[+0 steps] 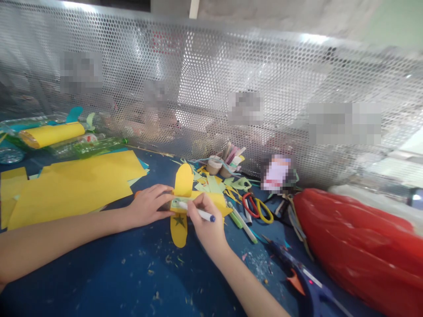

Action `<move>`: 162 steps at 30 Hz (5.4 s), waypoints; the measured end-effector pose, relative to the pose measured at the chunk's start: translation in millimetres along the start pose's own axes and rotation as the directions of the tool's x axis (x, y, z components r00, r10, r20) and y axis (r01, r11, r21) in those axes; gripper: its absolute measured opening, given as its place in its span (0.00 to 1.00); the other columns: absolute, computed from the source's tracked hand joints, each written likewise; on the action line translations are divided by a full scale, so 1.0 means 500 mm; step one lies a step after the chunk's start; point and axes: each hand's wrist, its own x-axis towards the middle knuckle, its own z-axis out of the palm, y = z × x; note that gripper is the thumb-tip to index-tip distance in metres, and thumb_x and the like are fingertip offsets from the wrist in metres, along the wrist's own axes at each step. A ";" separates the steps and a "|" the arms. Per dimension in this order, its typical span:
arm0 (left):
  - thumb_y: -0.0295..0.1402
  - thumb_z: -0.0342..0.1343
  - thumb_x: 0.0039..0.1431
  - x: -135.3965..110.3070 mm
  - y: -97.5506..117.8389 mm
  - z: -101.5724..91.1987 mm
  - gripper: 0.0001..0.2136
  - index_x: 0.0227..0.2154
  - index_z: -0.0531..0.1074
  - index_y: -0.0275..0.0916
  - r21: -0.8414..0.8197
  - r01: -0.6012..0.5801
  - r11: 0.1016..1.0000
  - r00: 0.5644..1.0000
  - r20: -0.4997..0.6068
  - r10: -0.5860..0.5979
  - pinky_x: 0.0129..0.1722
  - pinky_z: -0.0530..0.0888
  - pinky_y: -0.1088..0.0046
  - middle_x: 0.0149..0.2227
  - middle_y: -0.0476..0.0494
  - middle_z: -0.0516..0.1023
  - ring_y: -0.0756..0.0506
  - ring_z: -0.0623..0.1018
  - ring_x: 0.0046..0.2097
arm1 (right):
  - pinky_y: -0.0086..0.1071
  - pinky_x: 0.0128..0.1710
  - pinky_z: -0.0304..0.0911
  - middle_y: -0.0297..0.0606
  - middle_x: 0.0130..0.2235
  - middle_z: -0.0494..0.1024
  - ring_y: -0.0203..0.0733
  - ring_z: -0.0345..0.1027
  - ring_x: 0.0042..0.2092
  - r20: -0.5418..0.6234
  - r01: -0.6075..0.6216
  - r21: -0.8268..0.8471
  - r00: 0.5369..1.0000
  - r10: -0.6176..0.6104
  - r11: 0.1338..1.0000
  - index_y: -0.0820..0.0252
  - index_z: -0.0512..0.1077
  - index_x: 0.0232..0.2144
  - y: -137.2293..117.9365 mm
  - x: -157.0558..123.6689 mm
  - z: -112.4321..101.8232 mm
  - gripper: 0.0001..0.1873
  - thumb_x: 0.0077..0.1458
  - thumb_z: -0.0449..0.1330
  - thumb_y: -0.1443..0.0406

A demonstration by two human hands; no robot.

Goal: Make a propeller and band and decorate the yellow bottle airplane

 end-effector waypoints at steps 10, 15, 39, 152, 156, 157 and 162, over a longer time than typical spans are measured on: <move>0.48 0.48 0.61 -0.002 0.000 0.001 0.18 0.44 0.68 0.39 -0.006 0.002 1.000 1.000 0.012 -0.002 0.44 0.72 0.62 0.47 0.39 0.69 0.41 0.71 0.48 | 0.29 0.23 0.54 0.29 0.19 0.67 0.35 0.56 0.22 -0.016 -0.009 -0.022 1.000 0.008 1.000 0.55 0.59 0.20 -0.009 0.002 -0.001 0.14 0.53 0.56 0.59; 0.47 0.48 0.61 -0.001 -0.001 -0.001 0.18 0.44 0.68 0.39 -0.017 0.010 1.000 0.999 0.038 -0.010 0.44 0.72 0.61 0.47 0.38 0.69 0.41 0.70 0.48 | 0.29 0.22 0.54 0.29 0.19 0.66 0.35 0.56 0.22 -0.031 -0.021 -0.019 0.999 0.020 1.000 0.55 0.58 0.20 -0.011 0.004 -0.002 0.14 0.53 0.55 0.59; 0.48 0.48 0.60 0.001 0.001 0.000 0.18 0.42 0.68 0.38 0.028 -0.006 1.000 1.000 -0.021 0.006 0.43 0.73 0.64 0.46 0.39 0.71 0.42 0.72 0.47 | 0.30 0.24 0.55 0.30 0.19 0.68 0.36 0.58 0.23 0.042 -0.011 -0.034 0.999 0.012 0.999 0.55 0.60 0.20 -0.006 0.002 -0.001 0.13 0.53 0.56 0.59; 0.48 0.47 0.61 0.001 0.000 -0.001 0.18 0.42 0.68 0.38 0.011 0.000 1.000 1.000 -0.025 0.000 0.43 0.73 0.63 0.46 0.38 0.71 0.41 0.72 0.47 | 0.28 0.23 0.55 0.30 0.20 0.68 0.35 0.58 0.22 0.040 0.000 -0.100 0.999 0.004 0.995 0.55 0.60 0.20 -0.010 0.001 -0.006 0.13 0.53 0.55 0.59; 0.48 0.48 0.61 0.001 0.001 0.000 0.18 0.42 0.68 0.38 0.006 -0.003 1.000 1.000 -0.025 0.003 0.43 0.73 0.63 0.46 0.39 0.71 0.41 0.72 0.48 | 0.28 0.22 0.54 0.30 0.19 0.67 0.34 0.57 0.22 0.058 -0.012 -0.085 0.998 0.017 0.996 0.55 0.59 0.20 -0.011 0.001 -0.006 0.13 0.53 0.55 0.59; 0.48 0.48 0.61 0.001 0.001 0.000 0.18 0.42 0.67 0.38 0.005 -0.005 1.000 1.000 -0.026 0.005 0.43 0.73 0.63 0.46 0.39 0.71 0.41 0.72 0.47 | 0.28 0.22 0.54 0.30 0.19 0.67 0.34 0.56 0.21 0.061 -0.016 -0.086 0.998 0.022 0.996 0.55 0.59 0.20 -0.011 0.001 -0.006 0.13 0.53 0.55 0.59; 0.48 0.47 0.61 0.001 0.001 0.001 0.18 0.42 0.68 0.38 0.008 0.000 1.000 1.000 -0.022 0.000 0.44 0.73 0.63 0.46 0.39 0.71 0.42 0.72 0.47 | 0.28 0.23 0.55 0.30 0.20 0.68 0.35 0.58 0.22 0.049 -0.003 -0.079 0.999 0.007 0.997 0.55 0.60 0.21 -0.007 0.003 -0.004 0.12 0.53 0.55 0.59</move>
